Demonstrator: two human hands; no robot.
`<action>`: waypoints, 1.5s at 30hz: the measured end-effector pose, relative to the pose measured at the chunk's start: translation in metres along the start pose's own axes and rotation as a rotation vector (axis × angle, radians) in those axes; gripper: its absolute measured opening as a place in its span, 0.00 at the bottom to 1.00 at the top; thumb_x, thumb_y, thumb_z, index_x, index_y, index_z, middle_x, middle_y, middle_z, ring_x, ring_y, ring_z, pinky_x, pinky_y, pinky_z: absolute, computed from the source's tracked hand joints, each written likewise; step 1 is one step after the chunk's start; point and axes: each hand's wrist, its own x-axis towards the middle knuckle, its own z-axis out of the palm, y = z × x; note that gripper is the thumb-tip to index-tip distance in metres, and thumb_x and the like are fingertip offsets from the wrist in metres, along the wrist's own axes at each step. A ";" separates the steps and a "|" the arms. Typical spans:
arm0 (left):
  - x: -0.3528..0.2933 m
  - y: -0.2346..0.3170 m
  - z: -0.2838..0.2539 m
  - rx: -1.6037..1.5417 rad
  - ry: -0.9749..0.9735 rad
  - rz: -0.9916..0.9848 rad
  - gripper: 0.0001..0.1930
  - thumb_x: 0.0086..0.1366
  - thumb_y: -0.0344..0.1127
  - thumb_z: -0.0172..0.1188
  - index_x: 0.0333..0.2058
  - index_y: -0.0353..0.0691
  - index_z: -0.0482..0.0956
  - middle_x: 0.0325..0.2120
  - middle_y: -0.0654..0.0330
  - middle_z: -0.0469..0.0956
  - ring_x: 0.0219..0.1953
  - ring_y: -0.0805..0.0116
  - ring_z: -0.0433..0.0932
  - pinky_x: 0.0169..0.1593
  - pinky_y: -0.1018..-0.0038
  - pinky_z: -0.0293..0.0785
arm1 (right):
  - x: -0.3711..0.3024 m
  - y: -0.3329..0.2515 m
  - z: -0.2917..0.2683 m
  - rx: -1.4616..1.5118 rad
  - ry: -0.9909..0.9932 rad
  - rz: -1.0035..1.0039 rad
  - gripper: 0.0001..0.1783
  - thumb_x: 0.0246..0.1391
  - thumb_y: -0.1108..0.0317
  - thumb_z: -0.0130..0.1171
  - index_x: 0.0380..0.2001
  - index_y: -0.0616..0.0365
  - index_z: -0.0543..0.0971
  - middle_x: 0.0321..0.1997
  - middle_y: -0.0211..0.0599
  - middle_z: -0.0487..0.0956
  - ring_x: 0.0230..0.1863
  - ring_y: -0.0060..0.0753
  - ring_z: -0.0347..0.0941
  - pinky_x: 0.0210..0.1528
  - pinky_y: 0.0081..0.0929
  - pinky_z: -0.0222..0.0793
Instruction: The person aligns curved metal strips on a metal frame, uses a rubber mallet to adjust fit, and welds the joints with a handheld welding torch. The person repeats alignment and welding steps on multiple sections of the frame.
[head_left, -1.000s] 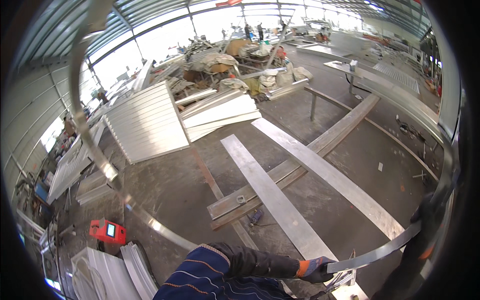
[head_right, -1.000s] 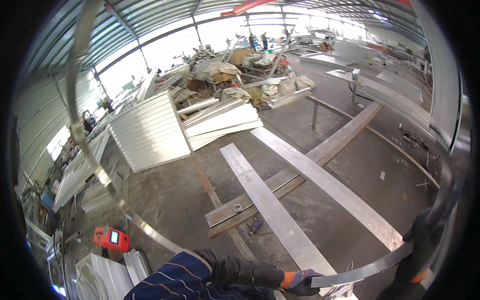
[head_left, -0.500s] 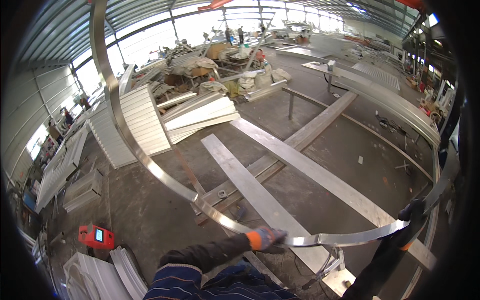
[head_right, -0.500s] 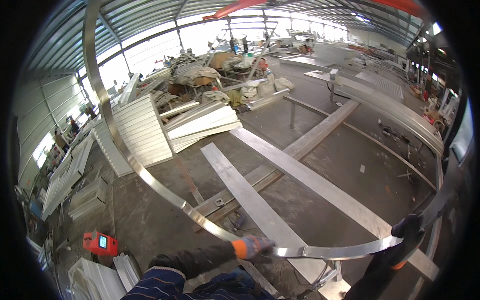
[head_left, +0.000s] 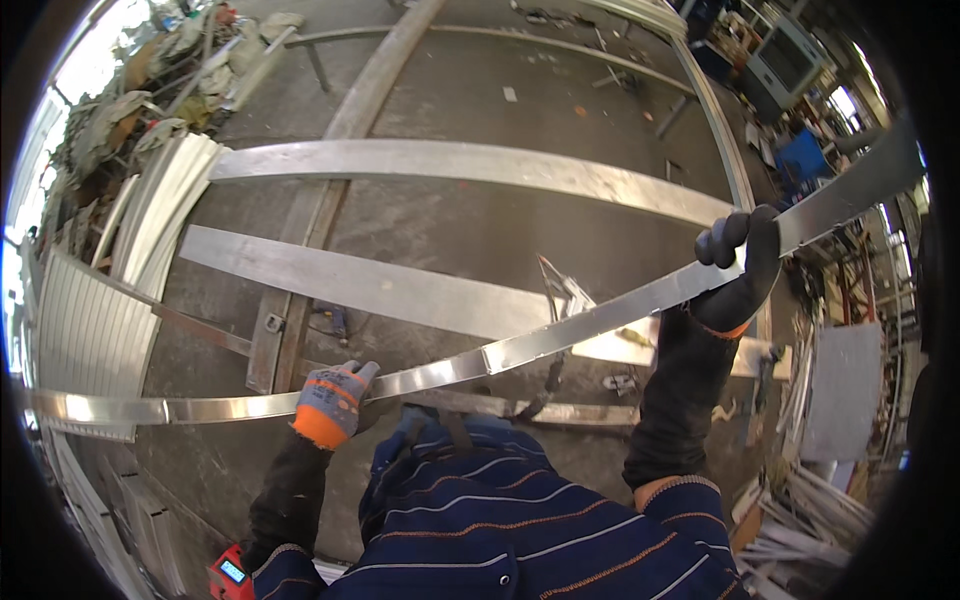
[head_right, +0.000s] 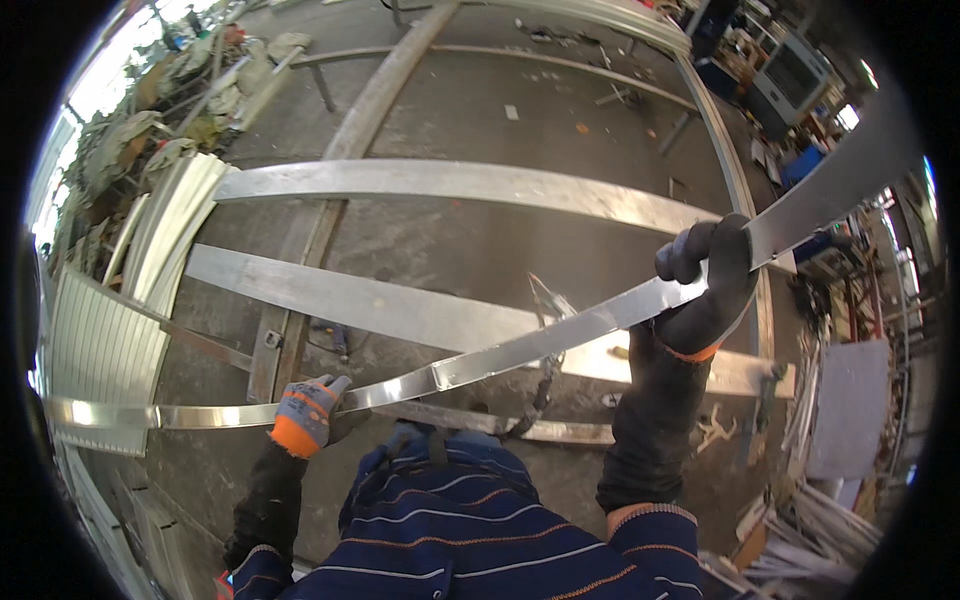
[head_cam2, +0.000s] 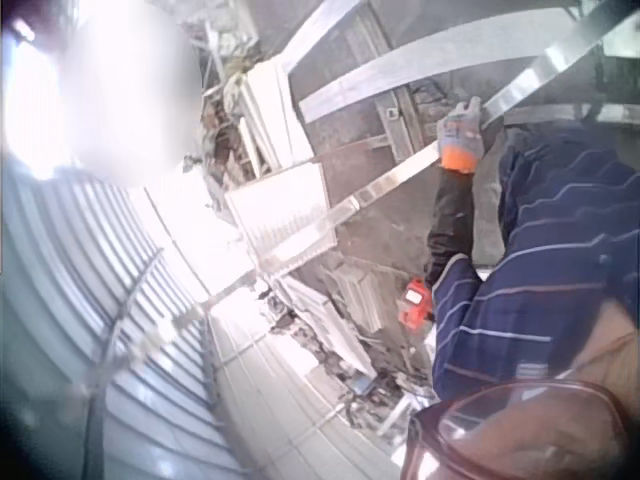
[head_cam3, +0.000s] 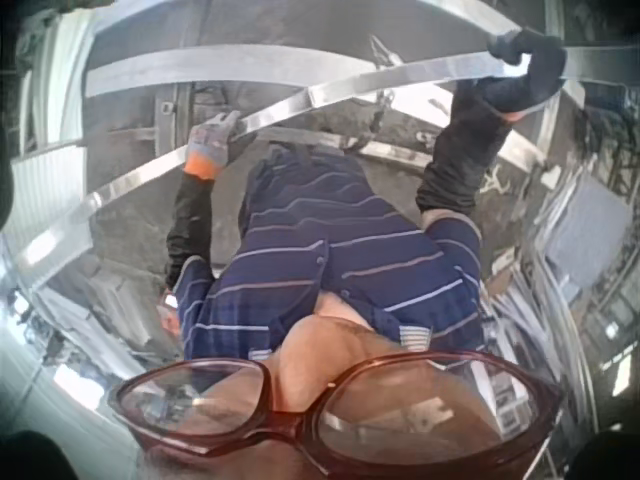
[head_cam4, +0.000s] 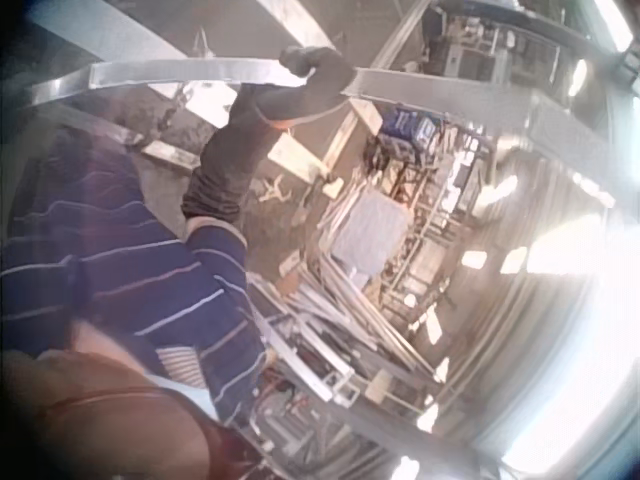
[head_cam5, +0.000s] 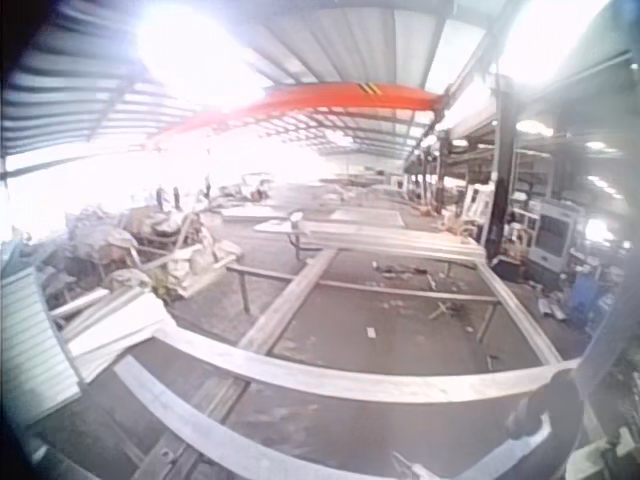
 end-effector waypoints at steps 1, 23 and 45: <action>0.000 0.000 0.000 -0.006 -0.037 -0.006 0.22 0.60 0.50 0.67 0.46 0.45 0.75 0.39 0.53 0.81 0.45 0.50 0.82 0.45 0.56 0.77 | -0.005 -0.003 0.004 -0.027 0.024 -0.017 0.13 0.69 0.59 0.58 0.32 0.47 0.67 0.25 0.20 0.60 0.21 0.15 0.53 0.25 0.21 0.52; -0.049 -0.006 -0.011 0.048 -0.032 0.042 0.18 0.56 0.33 0.60 0.46 0.41 0.77 0.35 0.55 0.79 0.40 0.53 0.80 0.41 0.60 0.77 | -0.002 0.036 -0.013 -0.087 0.081 0.085 0.13 0.65 0.58 0.62 0.32 0.48 0.69 0.27 0.23 0.66 0.24 0.18 0.56 0.28 0.23 0.54; 0.122 -0.046 0.209 -0.308 -0.202 -0.135 0.22 0.66 0.47 0.64 0.55 0.44 0.76 0.46 0.45 0.83 0.50 0.44 0.81 0.52 0.55 0.77 | 0.047 0.231 -0.043 -0.731 -0.307 -0.379 0.16 0.60 0.56 0.64 0.29 0.58 0.79 0.28 0.34 0.81 0.33 0.29 0.78 0.38 0.27 0.72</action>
